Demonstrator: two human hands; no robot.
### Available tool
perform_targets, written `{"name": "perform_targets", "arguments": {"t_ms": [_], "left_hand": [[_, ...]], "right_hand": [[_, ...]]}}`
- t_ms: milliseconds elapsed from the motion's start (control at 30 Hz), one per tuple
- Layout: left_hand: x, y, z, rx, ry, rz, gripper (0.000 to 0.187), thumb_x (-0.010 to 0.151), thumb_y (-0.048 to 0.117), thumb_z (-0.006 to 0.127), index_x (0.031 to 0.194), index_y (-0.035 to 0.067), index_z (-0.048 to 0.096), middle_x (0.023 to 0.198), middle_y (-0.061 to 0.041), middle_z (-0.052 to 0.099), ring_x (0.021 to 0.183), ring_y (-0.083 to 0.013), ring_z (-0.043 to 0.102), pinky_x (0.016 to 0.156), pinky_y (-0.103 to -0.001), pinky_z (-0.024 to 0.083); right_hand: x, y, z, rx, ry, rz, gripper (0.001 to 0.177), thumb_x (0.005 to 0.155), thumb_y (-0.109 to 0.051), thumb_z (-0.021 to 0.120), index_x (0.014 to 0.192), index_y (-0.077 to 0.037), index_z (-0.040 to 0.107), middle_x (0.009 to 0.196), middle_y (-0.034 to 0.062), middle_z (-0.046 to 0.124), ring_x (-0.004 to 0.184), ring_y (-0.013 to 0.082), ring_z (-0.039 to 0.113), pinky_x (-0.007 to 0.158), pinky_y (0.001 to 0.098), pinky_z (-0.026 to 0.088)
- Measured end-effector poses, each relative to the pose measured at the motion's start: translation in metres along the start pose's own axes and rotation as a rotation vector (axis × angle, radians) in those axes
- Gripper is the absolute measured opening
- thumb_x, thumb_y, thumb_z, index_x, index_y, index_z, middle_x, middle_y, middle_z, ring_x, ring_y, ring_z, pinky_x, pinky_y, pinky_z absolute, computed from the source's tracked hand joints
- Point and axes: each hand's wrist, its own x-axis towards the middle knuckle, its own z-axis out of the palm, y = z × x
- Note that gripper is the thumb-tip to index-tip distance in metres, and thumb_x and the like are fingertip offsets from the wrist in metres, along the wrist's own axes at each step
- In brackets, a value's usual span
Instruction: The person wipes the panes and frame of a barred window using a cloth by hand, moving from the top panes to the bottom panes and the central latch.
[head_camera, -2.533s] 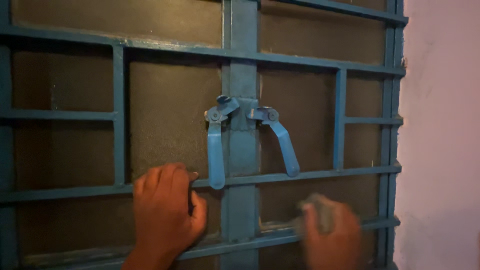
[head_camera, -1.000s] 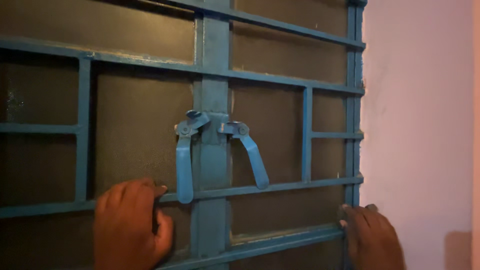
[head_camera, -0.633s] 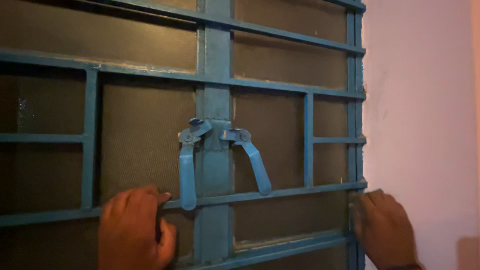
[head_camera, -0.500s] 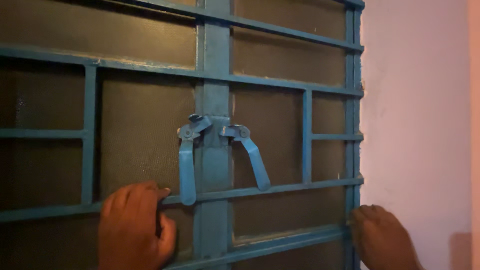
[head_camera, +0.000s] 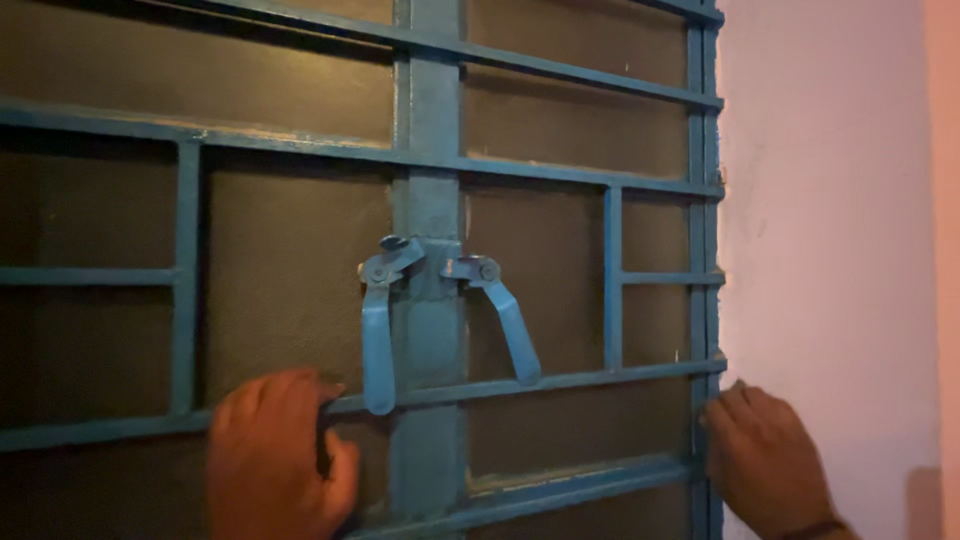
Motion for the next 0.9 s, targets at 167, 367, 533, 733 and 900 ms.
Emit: {"name": "perform_targets", "arguments": {"t_ms": [167,367,533,733,900], "left_hand": [[0.014,0.016,-0.013,-0.078,0.018,-0.039,0.034,0.058,0.016,0.066,0.090,0.006,0.063,0.091,-0.015,0.058,0.093,-0.0368,0.057,0.080,-0.052,0.043],[0.016,0.019,-0.017,-0.067,0.014,-0.055,0.028,0.062,0.014,0.065,0.088,0.006,0.059,0.091,-0.015,0.056,0.091,-0.0358,0.056,0.078,-0.050,0.042],[0.018,0.016,-0.019,-0.001,-0.067,-0.051,0.028,0.063,0.016,0.068,0.088,0.006,0.059,0.086,-0.015,0.053,0.086,-0.0346,0.054,0.075,-0.050,0.042],[0.027,0.004,-0.027,-0.008,-0.127,-0.007,0.022,0.065,0.015,0.068,0.086,0.011,0.062,0.087,-0.011,0.054,0.087,-0.0316,0.056,0.076,-0.047,0.044],[0.027,0.008,-0.020,0.002,-0.071,0.000,0.032,0.057,0.016,0.069,0.087,0.011,0.060,0.087,-0.013,0.054,0.084,-0.0351,0.056,0.072,-0.050,0.044]], "right_hand": [[-0.018,-0.004,0.013,0.179,-0.157,0.311,0.032,0.072,-0.013,0.078,0.103,-0.018,0.074,0.098,0.0080,0.070,0.102,0.0264,0.067,0.097,0.0412,0.052],[-0.015,-0.048,0.012,0.430,-0.081,0.340,0.031,0.066,-0.015,0.083,0.095,-0.021,0.075,0.096,0.0049,0.074,0.099,0.0263,0.069,0.093,0.0409,0.055],[-0.006,-0.105,-0.010,0.572,-0.068,-0.072,0.026,0.069,-0.006,0.077,0.091,-0.018,0.078,0.097,0.0053,0.076,0.100,0.0282,0.069,0.107,0.0486,0.040],[-0.007,-0.090,-0.015,0.748,-0.164,-0.130,0.022,0.076,-0.016,0.078,0.098,-0.018,0.078,0.103,0.0014,0.076,0.110,0.0249,0.069,0.096,0.0392,0.048],[-0.011,-0.033,-0.002,0.588,0.220,0.491,0.018,0.083,-0.027,0.080,0.096,-0.015,0.078,0.100,0.0062,0.078,0.099,0.0255,0.073,0.091,0.0406,0.055]]}}
